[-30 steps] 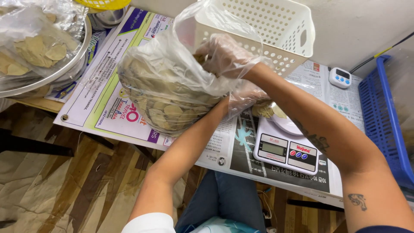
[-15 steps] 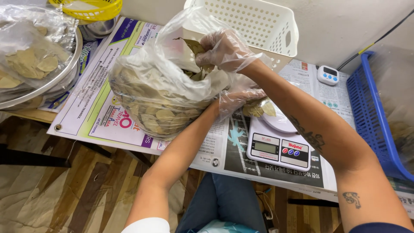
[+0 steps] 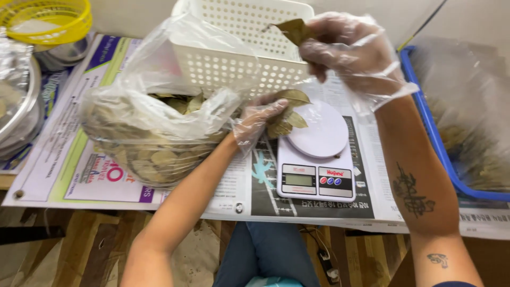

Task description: Weighing and bagging bay leaves using a digital scale.

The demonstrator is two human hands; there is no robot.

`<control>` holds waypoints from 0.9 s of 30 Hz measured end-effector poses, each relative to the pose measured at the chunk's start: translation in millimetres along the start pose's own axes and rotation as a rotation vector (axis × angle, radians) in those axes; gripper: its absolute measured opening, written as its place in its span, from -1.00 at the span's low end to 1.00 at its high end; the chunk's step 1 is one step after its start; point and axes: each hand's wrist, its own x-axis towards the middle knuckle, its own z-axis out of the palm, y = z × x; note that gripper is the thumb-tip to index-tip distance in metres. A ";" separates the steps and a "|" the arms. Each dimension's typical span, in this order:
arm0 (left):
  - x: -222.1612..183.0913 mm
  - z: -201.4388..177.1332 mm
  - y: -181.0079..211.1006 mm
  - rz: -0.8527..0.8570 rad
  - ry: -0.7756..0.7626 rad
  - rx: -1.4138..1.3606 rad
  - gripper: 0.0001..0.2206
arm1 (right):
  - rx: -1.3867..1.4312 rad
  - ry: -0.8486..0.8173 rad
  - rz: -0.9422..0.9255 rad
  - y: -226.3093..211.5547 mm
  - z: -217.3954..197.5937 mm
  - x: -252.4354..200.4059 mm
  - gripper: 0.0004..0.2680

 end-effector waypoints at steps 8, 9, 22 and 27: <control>4.7 -0.2 -1.3 0.108 0.022 0.008 -0.64 | -0.061 0.275 0.197 65.5 -59.8 -64.6 -0.89; 10.7 -5.7 -8.3 0.109 0.023 0.006 -0.64 | -0.062 0.274 0.198 80.6 -59.7 -66.5 -0.89; 13.2 6.9 -13.8 0.093 0.341 0.230 -0.63 | 0.194 0.512 0.028 147.8 -60.9 -85.0 -0.83; 8.4 9.3 -18.8 0.147 0.338 0.293 -0.73 | 0.185 0.490 0.103 133.4 -39.3 -86.8 -0.84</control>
